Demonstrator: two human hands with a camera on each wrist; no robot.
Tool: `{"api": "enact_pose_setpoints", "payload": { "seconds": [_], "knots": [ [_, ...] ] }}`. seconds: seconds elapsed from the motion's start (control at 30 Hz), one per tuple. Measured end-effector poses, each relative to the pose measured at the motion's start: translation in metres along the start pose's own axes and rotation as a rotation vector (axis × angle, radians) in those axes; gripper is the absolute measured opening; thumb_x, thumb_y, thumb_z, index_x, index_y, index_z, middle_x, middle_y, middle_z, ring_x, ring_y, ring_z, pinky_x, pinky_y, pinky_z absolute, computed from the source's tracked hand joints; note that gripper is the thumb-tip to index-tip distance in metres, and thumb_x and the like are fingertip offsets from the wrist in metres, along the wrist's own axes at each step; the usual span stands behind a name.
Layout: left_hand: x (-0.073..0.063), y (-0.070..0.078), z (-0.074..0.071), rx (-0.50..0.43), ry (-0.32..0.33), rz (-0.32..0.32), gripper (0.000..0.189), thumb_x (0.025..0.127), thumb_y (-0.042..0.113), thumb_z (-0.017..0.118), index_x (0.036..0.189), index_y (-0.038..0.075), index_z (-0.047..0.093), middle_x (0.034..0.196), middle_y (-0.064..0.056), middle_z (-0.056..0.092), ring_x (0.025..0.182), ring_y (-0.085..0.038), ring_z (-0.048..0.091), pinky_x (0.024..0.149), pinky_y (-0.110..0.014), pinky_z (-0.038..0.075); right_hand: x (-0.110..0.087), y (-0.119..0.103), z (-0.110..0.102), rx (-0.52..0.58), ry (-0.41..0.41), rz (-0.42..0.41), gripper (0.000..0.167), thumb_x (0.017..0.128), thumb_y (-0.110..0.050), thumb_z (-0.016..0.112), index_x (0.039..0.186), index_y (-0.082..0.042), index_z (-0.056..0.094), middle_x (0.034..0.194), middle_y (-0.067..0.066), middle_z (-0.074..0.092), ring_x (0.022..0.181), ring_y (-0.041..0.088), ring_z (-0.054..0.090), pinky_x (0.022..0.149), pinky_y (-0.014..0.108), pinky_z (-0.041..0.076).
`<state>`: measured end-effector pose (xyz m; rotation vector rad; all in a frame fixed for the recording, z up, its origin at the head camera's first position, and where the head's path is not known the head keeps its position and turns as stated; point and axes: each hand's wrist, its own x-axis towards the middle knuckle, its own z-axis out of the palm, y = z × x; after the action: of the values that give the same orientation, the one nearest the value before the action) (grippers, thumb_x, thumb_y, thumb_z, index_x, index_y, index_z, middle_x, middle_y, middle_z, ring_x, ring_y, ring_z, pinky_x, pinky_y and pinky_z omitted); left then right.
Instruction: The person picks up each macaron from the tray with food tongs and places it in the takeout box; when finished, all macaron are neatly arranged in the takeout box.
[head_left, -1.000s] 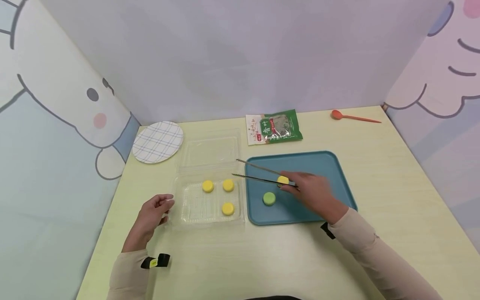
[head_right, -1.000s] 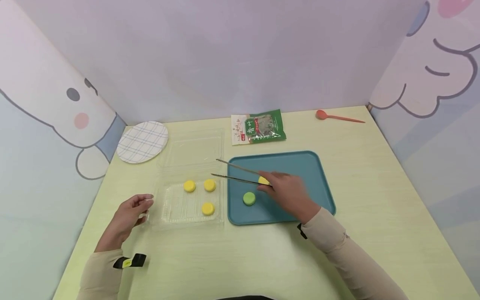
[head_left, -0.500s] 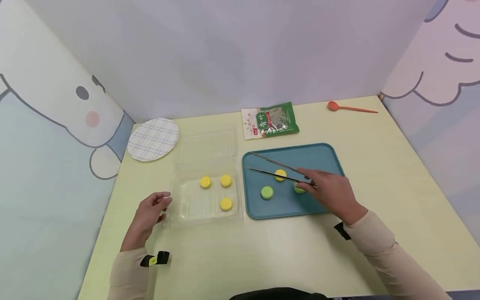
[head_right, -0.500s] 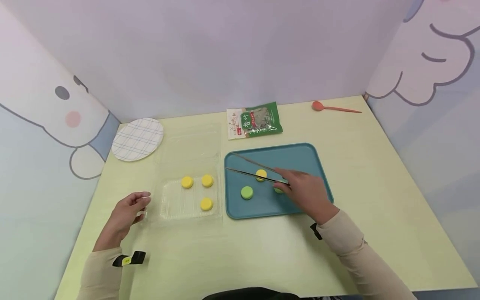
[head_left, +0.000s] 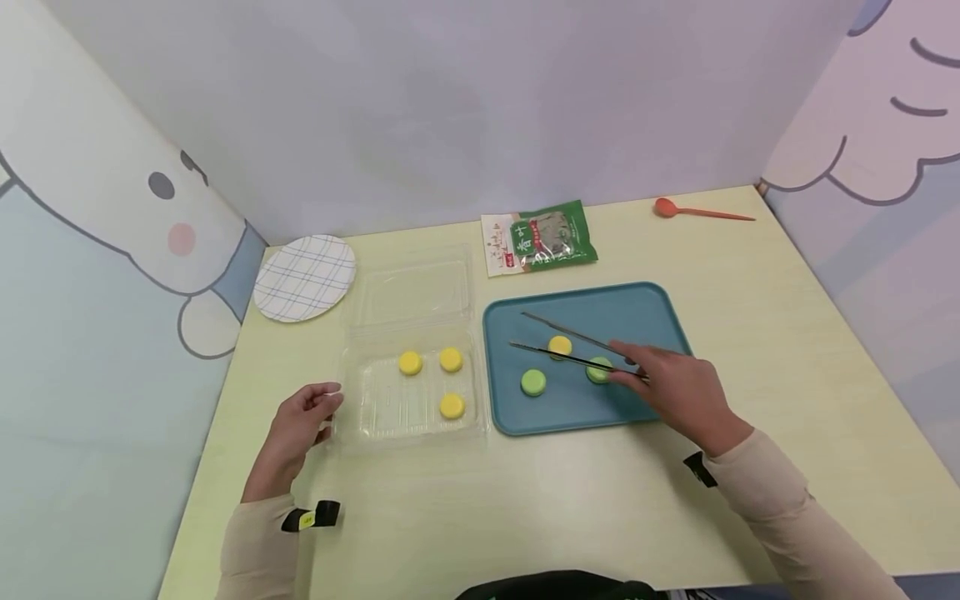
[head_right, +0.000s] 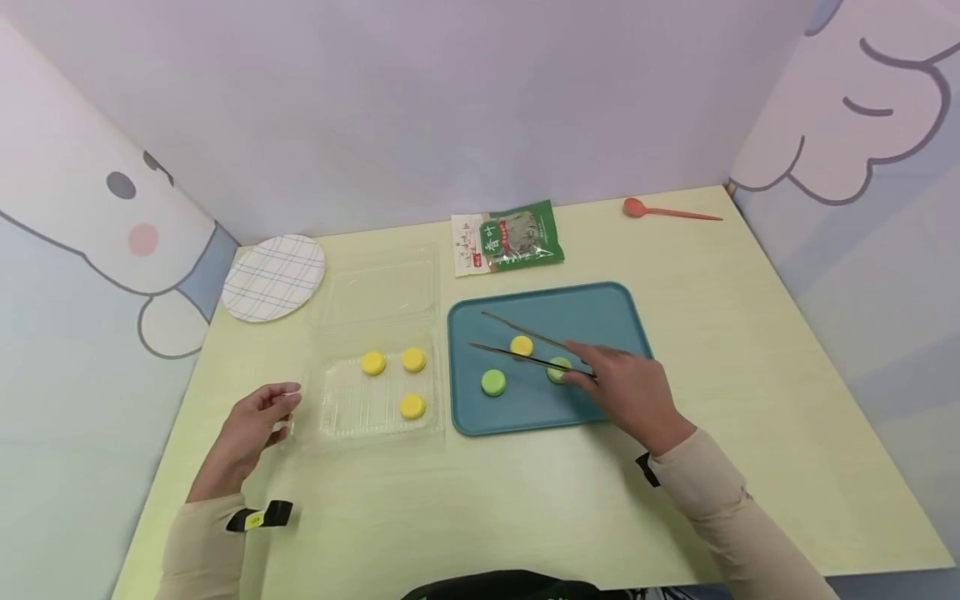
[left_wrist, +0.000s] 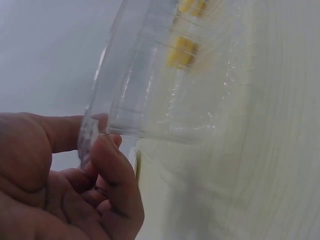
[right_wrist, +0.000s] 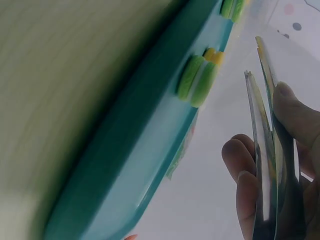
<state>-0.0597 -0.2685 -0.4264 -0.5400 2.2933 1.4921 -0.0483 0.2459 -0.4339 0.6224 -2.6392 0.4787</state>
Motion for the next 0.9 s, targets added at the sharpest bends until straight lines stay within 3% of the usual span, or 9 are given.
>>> {"api": "enact_pose_setpoints", "payload": {
  "seconds": [0.57,0.9],
  "knots": [
    [0.001,-0.002,-0.002,-0.014,0.002,0.02,0.045,0.104,0.027,0.058,0.139,0.0,0.05,0.095,0.0,0.054,0.09,-0.018,0.054,0.07,-0.028,0.049,-0.018,0.009,-0.011,-0.047,0.007,0.003,0.074,0.095,-0.073,0.03,0.118,-0.016,0.073,0.076,-0.001,0.072,0.053,0.01,0.06,0.038,0.023,0.024],
    [0.0,-0.001,-0.001,-0.014,0.007,0.015,0.045,0.104,0.027,0.058,0.139,0.0,0.05,0.098,-0.003,0.053,0.091,-0.02,0.053,0.069,-0.028,0.049,-0.019,0.015,-0.018,-0.09,-0.03,0.002,0.08,0.094,-0.075,0.024,0.114,-0.016,0.074,0.068,-0.005,0.067,0.044,0.006,0.047,0.037,0.026,0.022]
  ]
}}
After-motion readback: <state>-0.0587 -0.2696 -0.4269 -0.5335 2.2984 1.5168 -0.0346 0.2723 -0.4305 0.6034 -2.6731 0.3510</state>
